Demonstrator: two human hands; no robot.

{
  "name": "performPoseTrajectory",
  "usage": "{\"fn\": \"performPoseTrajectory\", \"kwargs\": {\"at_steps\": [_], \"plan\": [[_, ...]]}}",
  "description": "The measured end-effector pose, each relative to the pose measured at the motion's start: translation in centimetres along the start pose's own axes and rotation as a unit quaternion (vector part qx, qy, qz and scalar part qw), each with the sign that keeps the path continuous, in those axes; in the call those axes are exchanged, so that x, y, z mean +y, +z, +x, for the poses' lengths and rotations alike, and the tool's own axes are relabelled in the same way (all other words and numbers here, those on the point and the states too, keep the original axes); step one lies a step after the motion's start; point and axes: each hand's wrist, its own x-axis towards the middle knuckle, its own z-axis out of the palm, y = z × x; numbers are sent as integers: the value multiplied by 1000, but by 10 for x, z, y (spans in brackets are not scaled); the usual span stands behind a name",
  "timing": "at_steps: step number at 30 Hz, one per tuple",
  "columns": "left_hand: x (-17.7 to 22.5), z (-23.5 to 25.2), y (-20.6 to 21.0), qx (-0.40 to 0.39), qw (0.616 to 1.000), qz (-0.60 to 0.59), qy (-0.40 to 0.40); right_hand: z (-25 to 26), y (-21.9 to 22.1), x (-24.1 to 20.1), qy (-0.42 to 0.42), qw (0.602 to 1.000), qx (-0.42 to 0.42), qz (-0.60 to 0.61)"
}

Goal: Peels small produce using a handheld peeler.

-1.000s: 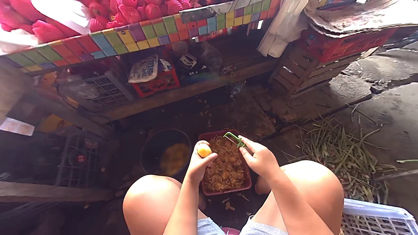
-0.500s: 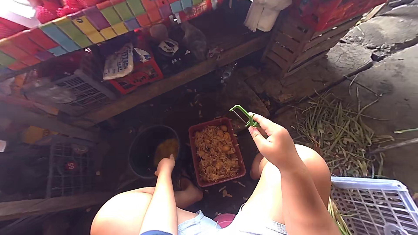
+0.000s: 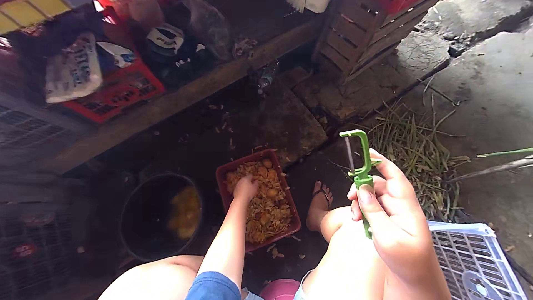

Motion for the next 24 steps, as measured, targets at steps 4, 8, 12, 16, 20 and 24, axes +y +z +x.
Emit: {"fn": "performPoseTrajectory", "kwargs": {"at_steps": [4, 8, 12, 16, 20, 24], "plan": [[12, 45, 28, -47, 998, -15, 41, 4, -1, -1, 34, 997, 15, 68], [28, 83, 49, -85, 996, 12, 30, 12, -5, -3, 73, 991, -1, 113], [27, 97, 69, -112, 988, 103, -10, 17, -6, -7, 115, 983, -39, 136], [9, 108, 86, -86, 986, 141, 23, 21, -7, -6, 103, 983, -62, 140], [21, 85, 78, -97, 978, 182, 28, 23, -4, -10, 92, 986, -63, 124], [13, 61, 108, -23, 988, 76, 130, 19, 6, -6, 60, 988, -72, 122]]}}
